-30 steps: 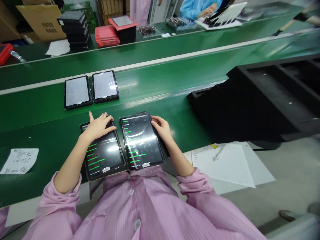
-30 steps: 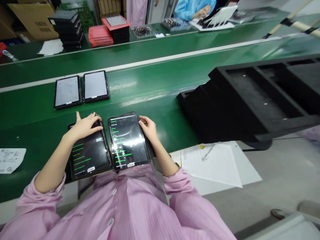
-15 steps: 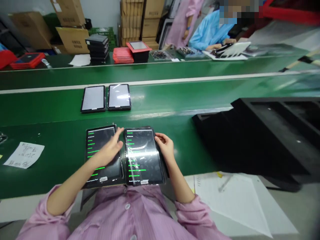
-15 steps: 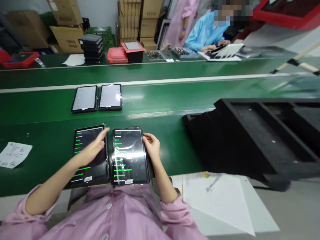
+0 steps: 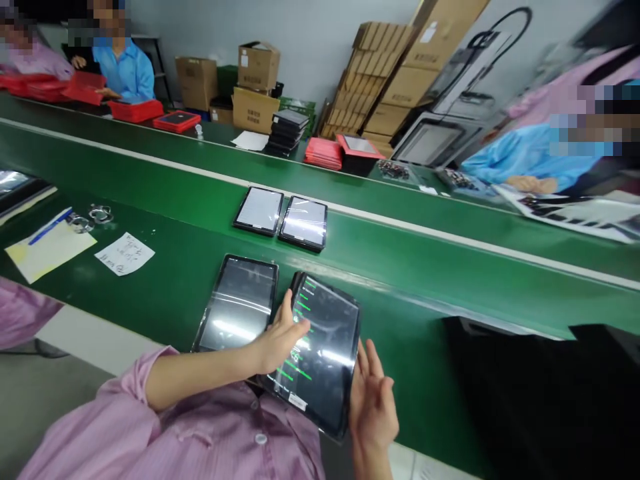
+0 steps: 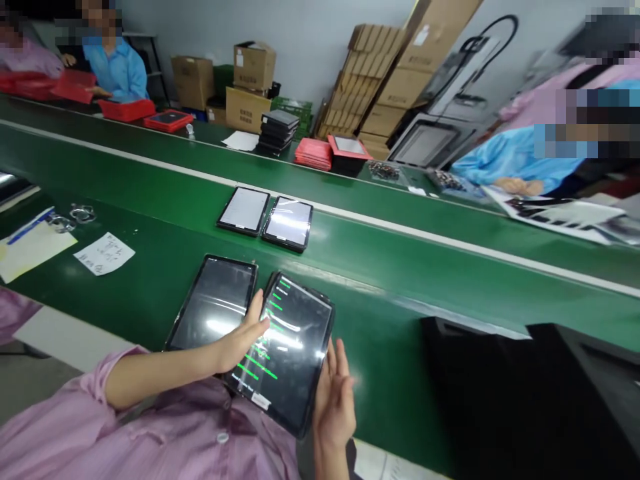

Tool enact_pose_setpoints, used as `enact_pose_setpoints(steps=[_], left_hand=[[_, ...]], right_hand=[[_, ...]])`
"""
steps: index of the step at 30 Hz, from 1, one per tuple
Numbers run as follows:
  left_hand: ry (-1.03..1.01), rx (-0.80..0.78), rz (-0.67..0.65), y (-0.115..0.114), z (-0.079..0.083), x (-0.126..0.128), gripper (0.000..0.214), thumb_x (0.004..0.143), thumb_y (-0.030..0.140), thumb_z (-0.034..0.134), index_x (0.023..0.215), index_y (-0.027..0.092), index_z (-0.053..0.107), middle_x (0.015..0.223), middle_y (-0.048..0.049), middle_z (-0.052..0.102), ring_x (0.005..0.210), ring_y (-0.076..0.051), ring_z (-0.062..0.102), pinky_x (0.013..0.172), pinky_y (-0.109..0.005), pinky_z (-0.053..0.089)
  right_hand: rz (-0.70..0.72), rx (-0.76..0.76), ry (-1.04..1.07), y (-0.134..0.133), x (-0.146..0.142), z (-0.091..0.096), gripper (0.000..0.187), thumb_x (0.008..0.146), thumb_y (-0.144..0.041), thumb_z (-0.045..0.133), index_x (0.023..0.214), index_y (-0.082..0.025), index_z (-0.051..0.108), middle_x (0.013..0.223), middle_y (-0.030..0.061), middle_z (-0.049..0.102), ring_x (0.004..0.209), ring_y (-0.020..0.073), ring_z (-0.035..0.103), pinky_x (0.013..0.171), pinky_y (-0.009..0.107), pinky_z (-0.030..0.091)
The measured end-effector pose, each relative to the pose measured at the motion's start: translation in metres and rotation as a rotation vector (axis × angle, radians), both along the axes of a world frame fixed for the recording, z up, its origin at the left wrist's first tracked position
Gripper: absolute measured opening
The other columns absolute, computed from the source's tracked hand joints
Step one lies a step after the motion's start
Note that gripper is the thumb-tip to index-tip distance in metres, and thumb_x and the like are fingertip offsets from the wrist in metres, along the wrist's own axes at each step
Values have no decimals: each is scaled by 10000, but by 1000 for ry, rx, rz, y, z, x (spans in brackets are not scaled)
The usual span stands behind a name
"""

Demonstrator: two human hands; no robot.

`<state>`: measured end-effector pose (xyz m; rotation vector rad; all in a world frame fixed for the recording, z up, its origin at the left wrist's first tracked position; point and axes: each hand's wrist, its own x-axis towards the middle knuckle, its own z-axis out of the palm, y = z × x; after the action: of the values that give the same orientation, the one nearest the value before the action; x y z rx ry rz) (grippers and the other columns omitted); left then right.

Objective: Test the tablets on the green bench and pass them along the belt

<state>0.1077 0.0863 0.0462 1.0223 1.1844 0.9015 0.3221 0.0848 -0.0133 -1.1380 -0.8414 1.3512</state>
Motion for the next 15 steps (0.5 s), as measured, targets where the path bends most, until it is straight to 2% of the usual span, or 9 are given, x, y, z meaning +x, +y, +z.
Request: enact_pose_setpoints(steps=[2,4,6,8,10,11,12,13,15], left_hand=[[-23,39,62,-2,7,-25,958,931,668,472,1621,245,-42,1689,-41,-104,1543,-259,-130,1254,-460,-41],[-4,77,190,-7,10,-56,920,948,651,463,1618,282,-48,1693,-39,-73,1552,-272,-59,1261,-483,32],[117,98,296,-18,11,-84,869,976,654,379,1611,291,-91,1695,-65,-35,1555,-286,23,1253,-516,99],[375,155,316,-38,4,-101,898,961,700,342,1607,273,-114,1690,-112,-16,1551,-324,33,1236,-582,77],[720,335,246,-64,-13,-102,1043,865,761,495,1616,275,-41,1679,-150,-21,1539,-401,0,1193,-672,-18],[846,445,160,-77,-25,-99,1137,771,778,617,1617,308,19,1675,-162,4,1527,-449,33,1162,-717,-48],[927,536,38,-88,-40,-96,1137,717,752,698,1606,371,99,1669,-159,84,1511,-480,111,1132,-756,-58],[998,592,-53,-97,-56,-94,989,757,671,724,1568,467,196,1648,-128,223,1485,-474,235,1120,-774,-44],[1112,630,-112,-106,-86,-99,680,894,475,671,1469,597,328,1523,-56,490,1393,-400,453,1155,-735,20]], right_hand=[[56,40,20,7,-22,16,683,975,-635,259,1559,-288,330,1626,76,347,1497,290,333,1196,564,304],[130,79,43,17,-52,22,712,958,-666,288,1567,-297,313,1632,65,335,1505,285,316,1207,551,290],[221,97,47,26,-85,17,770,917,-709,386,1568,-304,311,1643,49,312,1524,275,270,1232,530,241],[321,44,-4,27,-112,3,853,851,-742,512,1556,-295,338,1644,50,309,1534,276,241,1255,508,179],[371,-27,-54,20,-130,-13,892,810,-755,573,1542,-286,369,1645,45,311,1539,282,220,1269,493,127],[377,-50,-63,15,-137,-20,881,814,-751,576,1538,-290,377,1646,33,310,1542,280,211,1273,486,112],[377,-58,-57,11,-143,-25,854,830,-741,566,1537,-299,379,1647,18,308,1544,275,204,1276,479,106],[379,-52,-38,8,-149,-28,823,850,-726,554,1538,-312,378,1648,2,305,1545,266,202,1278,472,106],[433,-6,30,10,-162,-28,783,870,-709,545,1534,-326,387,1648,-12,304,1543,252,210,1279,457,111]])
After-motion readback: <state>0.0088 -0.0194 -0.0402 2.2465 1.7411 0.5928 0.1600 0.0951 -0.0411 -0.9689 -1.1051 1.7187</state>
